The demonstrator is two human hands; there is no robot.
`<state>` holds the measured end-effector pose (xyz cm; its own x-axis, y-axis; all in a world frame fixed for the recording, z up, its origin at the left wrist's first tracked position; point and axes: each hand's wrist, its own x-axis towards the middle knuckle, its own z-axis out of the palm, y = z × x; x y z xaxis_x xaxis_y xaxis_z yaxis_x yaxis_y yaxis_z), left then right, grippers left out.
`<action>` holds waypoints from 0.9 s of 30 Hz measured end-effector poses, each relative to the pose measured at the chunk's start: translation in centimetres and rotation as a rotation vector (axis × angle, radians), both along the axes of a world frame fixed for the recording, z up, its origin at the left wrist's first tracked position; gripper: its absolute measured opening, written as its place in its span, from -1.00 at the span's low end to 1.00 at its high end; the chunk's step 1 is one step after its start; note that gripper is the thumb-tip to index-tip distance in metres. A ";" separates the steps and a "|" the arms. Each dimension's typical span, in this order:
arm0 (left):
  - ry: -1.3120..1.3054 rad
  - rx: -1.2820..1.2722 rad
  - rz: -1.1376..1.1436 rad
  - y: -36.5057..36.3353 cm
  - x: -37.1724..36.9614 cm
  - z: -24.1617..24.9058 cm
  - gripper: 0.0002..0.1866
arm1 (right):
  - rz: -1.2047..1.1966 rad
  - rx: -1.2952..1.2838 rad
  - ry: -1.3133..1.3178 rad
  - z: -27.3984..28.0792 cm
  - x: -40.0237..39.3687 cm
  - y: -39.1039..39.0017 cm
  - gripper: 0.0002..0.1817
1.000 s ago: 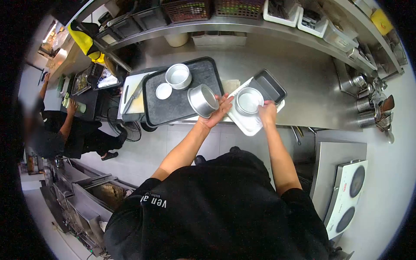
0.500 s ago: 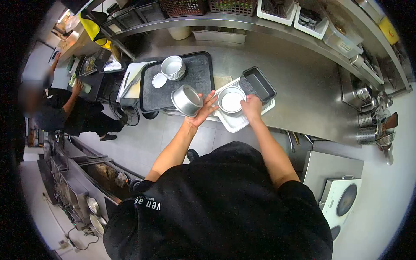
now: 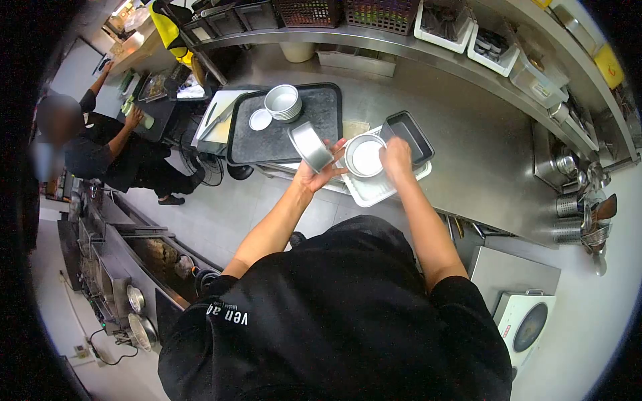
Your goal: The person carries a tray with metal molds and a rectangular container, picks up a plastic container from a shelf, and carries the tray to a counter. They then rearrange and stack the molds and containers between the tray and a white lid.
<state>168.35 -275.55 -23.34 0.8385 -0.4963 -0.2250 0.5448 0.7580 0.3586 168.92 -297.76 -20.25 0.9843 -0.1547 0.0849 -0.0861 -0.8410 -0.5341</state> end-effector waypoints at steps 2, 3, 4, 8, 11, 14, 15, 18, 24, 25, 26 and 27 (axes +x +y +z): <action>0.022 0.005 0.007 -0.1 0.2 1.0 -0.81 | 0.016 -0.020 -0.015 0.9 0.8 0.0 -0.80; -0.022 -0.039 -0.003 0.1 0.4 1.2 -0.82 | 0.035 -0.056 0.014 1.3 1.1 -0.2 -0.80; -0.065 -0.083 -0.012 0.2 0.6 1.4 -0.84 | 0.055 -0.093 0.046 1.8 1.4 -0.4 -0.79; -0.248 -0.216 0.013 1.4 1.7 4.4 -0.77 | 0.078 0.444 0.254 5.2 4.7 -3.1 -0.81; -0.308 -0.313 0.058 2.6 2.0 6.8 -0.74 | 0.123 0.591 0.152 11.5 4.9 -4.3 -0.81; -0.354 -0.367 0.066 3.7 1.0 7.9 -0.75 | 0.142 0.599 0.108 14.1 5.1 -4.5 -0.77; -0.368 -0.397 0.067 4.0 0.5 8.0 -0.76 | 0.168 0.617 0.125 14.6 4.7 -4.3 -0.75; -0.427 -0.457 0.045 4.7 -0.7 6.4 -0.77 | 0.238 0.671 0.162 14.7 3.2 -3.2 -0.65; -0.477 -0.497 0.195 7.5 -4.7 4.5 -0.72 | 0.520 0.725 0.319 16.0 0.4 5.4 -0.63; -0.473 -0.492 0.248 8.6 -6.0 4.6 -0.71 | 0.597 0.728 0.336 16.3 0.2 7.1 -0.64; -0.471 -0.489 0.301 9.6 -7.1 4.6 -0.70 | 0.676 0.728 0.352 16.6 0.1 9.0 -0.65; -0.493 -0.484 0.369 10.7 -8.5 4.5 -0.70 | 0.719 0.747 0.388 16.7 -0.1 11.1 -0.65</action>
